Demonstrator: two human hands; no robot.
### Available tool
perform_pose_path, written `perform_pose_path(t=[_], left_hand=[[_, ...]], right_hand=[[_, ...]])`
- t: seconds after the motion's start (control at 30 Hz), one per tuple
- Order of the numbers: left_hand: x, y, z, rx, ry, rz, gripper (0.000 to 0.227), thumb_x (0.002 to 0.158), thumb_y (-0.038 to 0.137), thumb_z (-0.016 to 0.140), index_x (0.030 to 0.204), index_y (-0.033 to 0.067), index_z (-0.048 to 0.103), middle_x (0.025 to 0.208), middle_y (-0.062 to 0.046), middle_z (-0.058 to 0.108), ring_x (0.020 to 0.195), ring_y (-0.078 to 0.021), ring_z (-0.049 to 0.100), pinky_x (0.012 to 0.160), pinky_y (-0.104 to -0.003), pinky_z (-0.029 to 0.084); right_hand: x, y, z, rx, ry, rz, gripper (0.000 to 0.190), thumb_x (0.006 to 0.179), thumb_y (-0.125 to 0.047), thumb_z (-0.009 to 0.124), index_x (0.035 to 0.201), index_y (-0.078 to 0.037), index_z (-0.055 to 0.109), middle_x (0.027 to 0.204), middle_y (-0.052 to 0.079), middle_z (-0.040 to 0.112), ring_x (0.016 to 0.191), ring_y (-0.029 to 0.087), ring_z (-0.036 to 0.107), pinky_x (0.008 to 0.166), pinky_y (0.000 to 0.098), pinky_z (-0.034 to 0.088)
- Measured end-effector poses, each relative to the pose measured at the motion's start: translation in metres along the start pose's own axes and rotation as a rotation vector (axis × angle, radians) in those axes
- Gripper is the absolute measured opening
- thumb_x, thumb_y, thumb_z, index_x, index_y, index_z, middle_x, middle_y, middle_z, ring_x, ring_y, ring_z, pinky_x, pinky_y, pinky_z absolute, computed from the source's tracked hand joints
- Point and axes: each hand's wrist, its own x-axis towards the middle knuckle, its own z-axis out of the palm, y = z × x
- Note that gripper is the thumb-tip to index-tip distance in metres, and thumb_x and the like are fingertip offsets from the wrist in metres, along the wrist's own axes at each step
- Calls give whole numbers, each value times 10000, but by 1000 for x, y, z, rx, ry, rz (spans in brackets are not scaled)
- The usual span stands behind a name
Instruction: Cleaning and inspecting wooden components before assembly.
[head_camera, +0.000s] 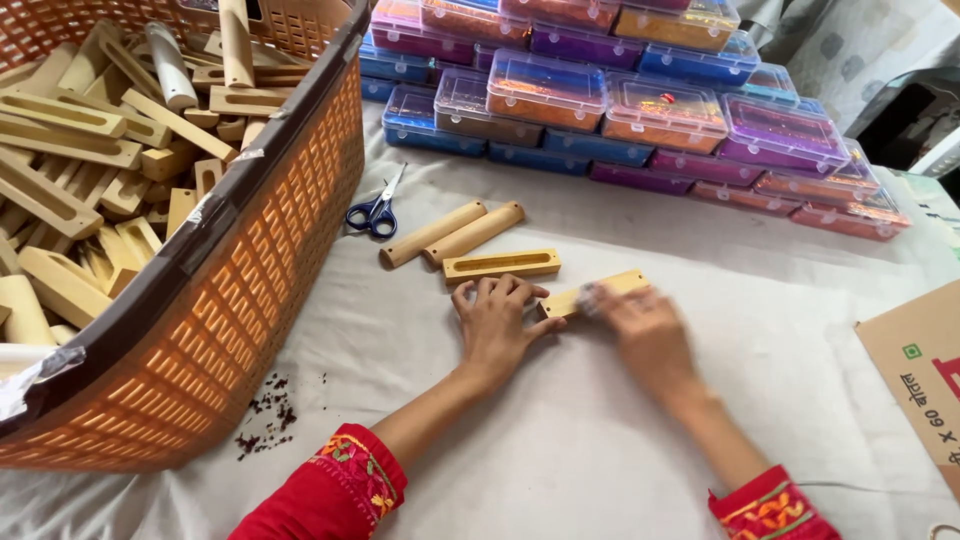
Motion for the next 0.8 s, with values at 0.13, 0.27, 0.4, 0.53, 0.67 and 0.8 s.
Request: perform_pose_path(t=[0.13,0.27,0.4,0.53,0.67,0.8], left_hand=[[-1,-10,11,63,1,8,416,747,466,802,1086,226,784,1139,40,672,1144,-185,559,1077,-494,255],[-1,-10,11,-17,-56,31,473,790,512,774,1127,181,764,1165,19,655,1180,-196,536,1102,-508,233],[0,-11,10,-82,-58,89,438,845,457,757,1169,162,745,1155,-9,649,1201,-211,526,1098,-482,247],[-1,-16,15,-115,-94,83,391,856,408,760,1161,166,720,1198,-11,647,1225,-212,525,1074,-447,288],[-1,-12,8,-171,-95,162,354,885,227,732,1220,145,651,1203,-22,689,1192,-209,574,1057,-450,310],[0,-7,4,-300,-153,138,305,889,168,734,1177,135,639,1057,-12,749,1074,-185,673,1029,-415,344]], right_hand=[[18,-31,-34,100,69,-159,472,779,-32,647,1239,-114,718,1280,11,736,958,242,652,856,377,555],[7,18,-22,107,3,102,446,836,-13,645,1251,-156,723,1293,-47,731,982,234,644,882,368,554],[-7,19,0,32,16,116,456,848,-1,646,1267,-161,729,1301,-48,716,1026,223,653,913,363,559],[15,-24,-33,75,100,-184,465,808,-18,653,1254,-122,729,1324,-2,724,1016,228,669,902,370,569],[4,11,-19,71,76,-20,432,867,3,665,1266,-145,739,1240,1,749,988,232,665,856,355,581],[-6,37,-13,90,125,175,368,889,24,676,1205,-158,731,1235,-17,768,1007,225,658,884,355,585]])
